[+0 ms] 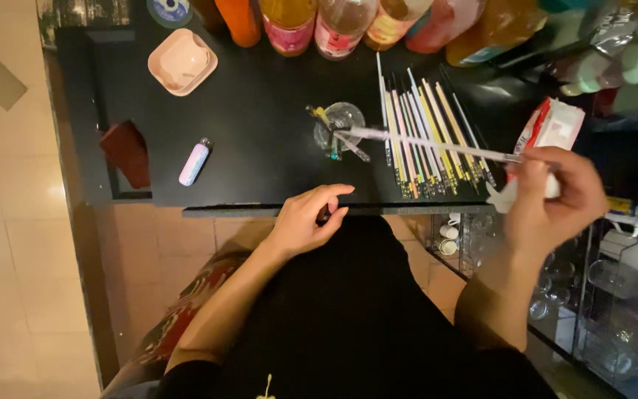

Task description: Wiping reusable straws with a wet wipe and organizing them into a glass container.

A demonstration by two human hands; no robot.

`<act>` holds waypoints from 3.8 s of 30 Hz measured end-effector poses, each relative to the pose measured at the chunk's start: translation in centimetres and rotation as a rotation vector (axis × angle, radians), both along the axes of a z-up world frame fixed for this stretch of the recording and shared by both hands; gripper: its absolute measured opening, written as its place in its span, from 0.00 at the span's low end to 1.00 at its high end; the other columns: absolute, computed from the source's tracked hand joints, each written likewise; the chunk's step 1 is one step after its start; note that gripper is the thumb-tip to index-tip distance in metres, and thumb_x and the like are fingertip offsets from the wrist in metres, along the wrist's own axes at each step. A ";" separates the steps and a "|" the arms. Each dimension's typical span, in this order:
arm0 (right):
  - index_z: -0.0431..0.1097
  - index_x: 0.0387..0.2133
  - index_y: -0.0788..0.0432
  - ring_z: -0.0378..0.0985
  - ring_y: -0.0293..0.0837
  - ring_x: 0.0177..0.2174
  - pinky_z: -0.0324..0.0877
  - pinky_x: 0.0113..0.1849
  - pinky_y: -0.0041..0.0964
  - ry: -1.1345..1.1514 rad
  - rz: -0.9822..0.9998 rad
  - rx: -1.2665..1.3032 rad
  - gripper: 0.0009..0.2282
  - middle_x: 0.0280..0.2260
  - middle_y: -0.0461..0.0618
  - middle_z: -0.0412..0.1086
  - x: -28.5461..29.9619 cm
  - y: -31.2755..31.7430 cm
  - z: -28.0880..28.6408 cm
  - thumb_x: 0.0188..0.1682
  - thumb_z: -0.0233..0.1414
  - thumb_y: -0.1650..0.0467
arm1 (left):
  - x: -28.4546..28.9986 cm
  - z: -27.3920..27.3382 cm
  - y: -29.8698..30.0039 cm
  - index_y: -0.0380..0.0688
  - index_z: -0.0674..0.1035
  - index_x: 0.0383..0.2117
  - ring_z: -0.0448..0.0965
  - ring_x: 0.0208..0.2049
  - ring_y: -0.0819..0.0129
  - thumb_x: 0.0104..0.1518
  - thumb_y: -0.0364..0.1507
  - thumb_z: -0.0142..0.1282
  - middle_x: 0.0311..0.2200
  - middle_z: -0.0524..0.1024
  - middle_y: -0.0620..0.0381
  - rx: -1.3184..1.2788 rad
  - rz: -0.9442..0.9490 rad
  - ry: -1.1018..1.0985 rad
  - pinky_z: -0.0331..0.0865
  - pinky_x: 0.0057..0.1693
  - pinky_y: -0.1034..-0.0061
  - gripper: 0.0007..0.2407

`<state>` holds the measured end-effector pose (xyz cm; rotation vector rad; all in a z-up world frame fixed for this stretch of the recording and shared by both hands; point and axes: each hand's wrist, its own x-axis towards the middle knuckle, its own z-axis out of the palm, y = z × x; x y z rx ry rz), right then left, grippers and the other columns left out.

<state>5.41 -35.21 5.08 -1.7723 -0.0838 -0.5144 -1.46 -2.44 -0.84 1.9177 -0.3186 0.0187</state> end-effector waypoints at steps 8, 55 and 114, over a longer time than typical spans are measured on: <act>0.75 0.49 0.66 0.76 0.38 0.35 0.67 0.36 0.27 0.184 0.277 -0.460 0.14 0.38 0.51 0.77 2.3 8.8 3.3 0.50 0.61 0.75 | -1.2 -0.2 1.1 0.48 0.76 0.52 0.76 0.26 0.68 0.58 0.25 0.62 0.27 0.73 0.59 0.038 0.029 0.049 0.72 0.35 0.75 0.16; 0.71 0.42 0.67 0.80 0.39 0.34 0.75 0.38 0.29 -0.059 0.206 -0.267 0.01 0.35 0.53 0.74 2.6 5.0 2.6 0.63 0.52 0.79 | 0.2 -1.0 -0.6 0.51 0.74 0.54 0.76 0.26 0.64 0.57 0.27 0.61 0.27 0.73 0.59 0.078 -0.057 0.092 0.71 0.35 0.70 0.18; 0.72 0.36 0.62 0.83 0.55 0.36 0.77 0.36 0.47 0.604 0.405 -1.432 0.09 0.37 0.59 0.77 3.4 5.8 -24.4 0.47 0.51 0.70 | 1.1 -3.2 -3.8 0.48 0.75 0.49 0.79 0.34 0.57 0.56 0.26 0.62 0.33 0.75 0.56 0.205 -0.225 0.014 0.73 0.40 0.66 0.15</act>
